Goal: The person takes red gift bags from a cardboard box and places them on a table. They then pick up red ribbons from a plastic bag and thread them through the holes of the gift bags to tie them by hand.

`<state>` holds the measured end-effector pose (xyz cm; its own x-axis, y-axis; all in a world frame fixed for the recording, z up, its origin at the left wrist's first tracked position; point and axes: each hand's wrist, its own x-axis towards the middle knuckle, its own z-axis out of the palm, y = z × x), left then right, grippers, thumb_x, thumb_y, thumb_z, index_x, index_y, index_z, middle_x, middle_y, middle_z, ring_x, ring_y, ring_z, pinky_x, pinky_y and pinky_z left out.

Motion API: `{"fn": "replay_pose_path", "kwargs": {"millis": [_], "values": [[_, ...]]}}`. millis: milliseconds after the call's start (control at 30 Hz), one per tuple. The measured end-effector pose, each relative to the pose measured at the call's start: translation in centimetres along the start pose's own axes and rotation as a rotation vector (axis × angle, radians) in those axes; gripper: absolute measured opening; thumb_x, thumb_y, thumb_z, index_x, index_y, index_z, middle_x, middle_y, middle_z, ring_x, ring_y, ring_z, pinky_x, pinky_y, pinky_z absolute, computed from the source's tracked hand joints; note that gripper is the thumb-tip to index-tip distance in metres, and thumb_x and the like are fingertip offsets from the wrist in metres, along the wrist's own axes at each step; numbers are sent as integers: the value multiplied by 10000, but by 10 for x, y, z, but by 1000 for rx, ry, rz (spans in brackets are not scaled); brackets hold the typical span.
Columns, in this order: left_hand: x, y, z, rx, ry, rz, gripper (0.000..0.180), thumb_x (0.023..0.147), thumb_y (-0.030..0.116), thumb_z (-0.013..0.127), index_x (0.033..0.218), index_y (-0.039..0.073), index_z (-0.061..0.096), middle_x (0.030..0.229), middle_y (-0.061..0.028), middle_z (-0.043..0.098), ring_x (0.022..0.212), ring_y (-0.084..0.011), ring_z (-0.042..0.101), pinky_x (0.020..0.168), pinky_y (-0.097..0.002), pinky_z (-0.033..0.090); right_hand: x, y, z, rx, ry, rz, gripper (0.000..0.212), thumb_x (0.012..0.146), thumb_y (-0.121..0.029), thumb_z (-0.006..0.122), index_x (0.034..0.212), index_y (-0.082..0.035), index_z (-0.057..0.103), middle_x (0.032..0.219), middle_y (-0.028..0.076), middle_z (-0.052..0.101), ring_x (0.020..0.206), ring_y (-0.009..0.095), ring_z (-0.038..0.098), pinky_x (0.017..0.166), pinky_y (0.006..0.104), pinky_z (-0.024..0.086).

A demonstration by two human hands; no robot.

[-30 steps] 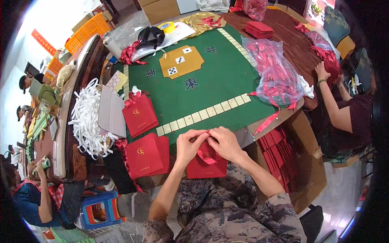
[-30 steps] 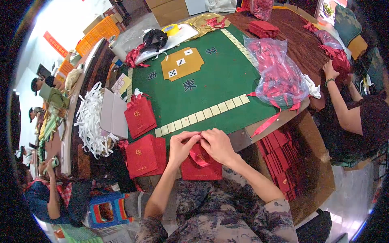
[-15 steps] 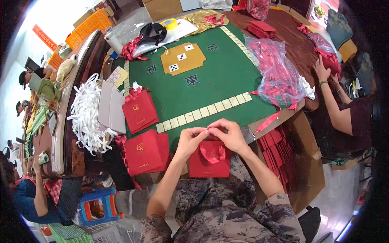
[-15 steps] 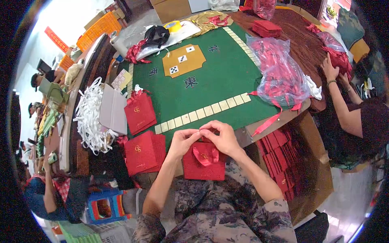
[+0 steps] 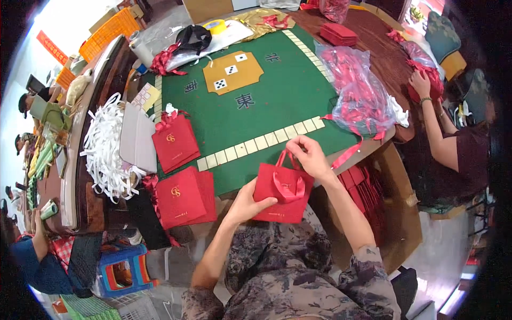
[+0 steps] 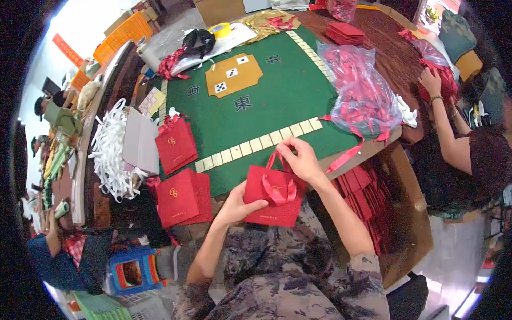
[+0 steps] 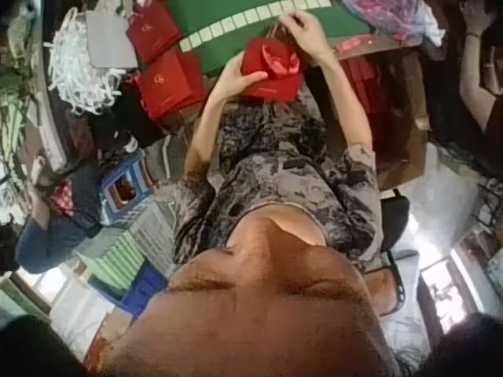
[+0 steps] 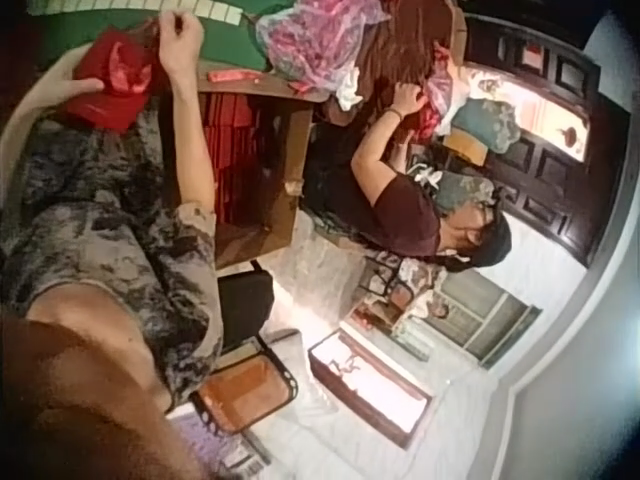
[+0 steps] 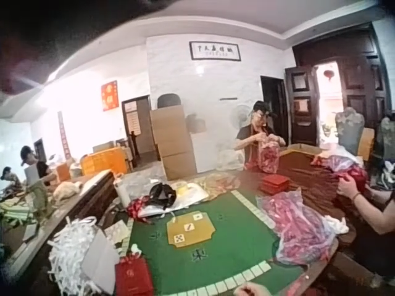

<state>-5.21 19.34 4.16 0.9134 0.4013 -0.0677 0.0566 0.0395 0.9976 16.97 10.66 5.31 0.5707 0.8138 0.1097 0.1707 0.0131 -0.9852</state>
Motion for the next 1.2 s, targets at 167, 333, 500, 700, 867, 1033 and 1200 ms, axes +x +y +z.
{"fn": "replay_pose_path", "kwargs": {"millis": [167,333,500,700,867,1033,1200], "values": [[-13,19,4,-30,-27,-89,511,830,20,756,1287,-16,530,1174,-56,651,1057,-125,598,953,-315,487,22,10,-16,-188,16,-13,222,928,-223,651,906,-2,639,752,51,630,710,104,557,666,291,466],[-25,10,4,-73,-75,-67,487,833,9,748,1273,-15,542,1168,-50,658,1050,-119,600,954,-317,488,33,10,-16,-329,37,-63,224,906,-235,657,897,-12,651,761,78,651,684,157,596,648,314,477],[-26,12,6,-58,-41,-130,467,830,32,754,1251,-21,560,1158,-56,663,1051,-123,602,952,-322,489,27,19,-16,-357,51,-51,229,889,-259,671,877,-31,693,739,97,672,706,231,647,678,335,499],[-30,23,-5,-5,124,-143,455,836,17,737,1253,-17,556,1143,-67,673,1035,-144,620,927,-313,503,-18,-29,15,-633,140,-243,255,956,-256,608,1161,-109,650,1023,115,615,824,305,661,724,391,534],[-22,51,-2,269,116,10,457,829,53,710,1244,-32,540,1115,-149,690,1027,-249,667,894,-364,517,-42,-82,48,-505,-137,-137,491,863,-516,668,1100,-85,653,1045,136,586,881,333,647,763,418,522],[-31,98,12,694,236,44,466,821,88,665,1240,-29,500,1064,-268,626,988,-455,607,797,-475,513,-34,-101,61,-479,-101,-149,441,846,-447,686,1004,-42,616,998,128,570,840,320,642,749,423,524],[-49,122,21,837,253,169,563,760,119,739,1243,-19,485,1045,-208,561,967,-392,572,842,-435,483,-36,-120,52,-280,-38,-307,238,832,-240,643,927,-28,592,918,168,565,777,359,628,698,453,517]]}}
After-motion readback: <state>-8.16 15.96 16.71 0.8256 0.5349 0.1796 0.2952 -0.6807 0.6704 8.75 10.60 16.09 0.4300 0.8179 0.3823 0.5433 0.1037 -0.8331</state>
